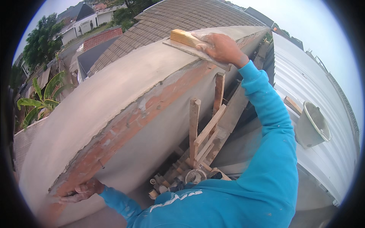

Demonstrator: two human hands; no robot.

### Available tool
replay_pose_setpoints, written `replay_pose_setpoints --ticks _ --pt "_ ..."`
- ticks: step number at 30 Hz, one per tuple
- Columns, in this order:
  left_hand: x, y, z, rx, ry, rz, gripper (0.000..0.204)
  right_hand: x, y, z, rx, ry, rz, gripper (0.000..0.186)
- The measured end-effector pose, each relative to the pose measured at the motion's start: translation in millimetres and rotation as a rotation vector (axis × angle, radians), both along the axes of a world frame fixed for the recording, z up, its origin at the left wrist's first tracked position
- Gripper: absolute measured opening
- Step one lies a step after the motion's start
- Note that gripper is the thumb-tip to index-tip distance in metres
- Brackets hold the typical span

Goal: The person applies and smooths wet plaster onto a curved brick wall using a trowel and a wooden float. They repeatedly scoop plaster from a bucket, spread it along the wall's edge, and level the surface. The person works on a scaffold in an outdoor residential area.

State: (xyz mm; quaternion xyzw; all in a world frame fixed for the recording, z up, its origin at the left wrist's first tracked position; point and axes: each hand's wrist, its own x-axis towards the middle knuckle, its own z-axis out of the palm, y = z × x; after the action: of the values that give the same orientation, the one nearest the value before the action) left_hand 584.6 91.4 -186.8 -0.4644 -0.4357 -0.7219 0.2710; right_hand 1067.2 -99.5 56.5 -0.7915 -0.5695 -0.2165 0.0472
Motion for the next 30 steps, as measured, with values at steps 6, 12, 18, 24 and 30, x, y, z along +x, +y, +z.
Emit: replay_pose_setpoints --ticks 6,12,18,24,30 --pt "-14.8 3.5 -5.7 -0.010 -0.010 0.059 0.064 -131.1 -70.5 14.3 0.057 0.124 0.061 0.048" --pt "-3.0 4.6 -4.8 -0.001 -0.029 -0.050 0.065 29.2 -88.2 23.0 0.202 -0.062 -0.291 0.050" --pt "-2.6 -0.2 0.9 0.009 0.013 -0.025 0.063 101.7 -35.1 18.3 0.098 -0.026 -0.569 0.049" --pt "1.2 -3.3 1.2 -0.027 0.007 0.019 0.064 155.4 9.4 -5.2 0.051 -0.019 -0.599 0.044" --pt "7.4 -6.3 3.1 -0.101 -0.013 0.052 0.065 196.0 26.7 -8.1 0.034 -0.054 -0.592 0.042"
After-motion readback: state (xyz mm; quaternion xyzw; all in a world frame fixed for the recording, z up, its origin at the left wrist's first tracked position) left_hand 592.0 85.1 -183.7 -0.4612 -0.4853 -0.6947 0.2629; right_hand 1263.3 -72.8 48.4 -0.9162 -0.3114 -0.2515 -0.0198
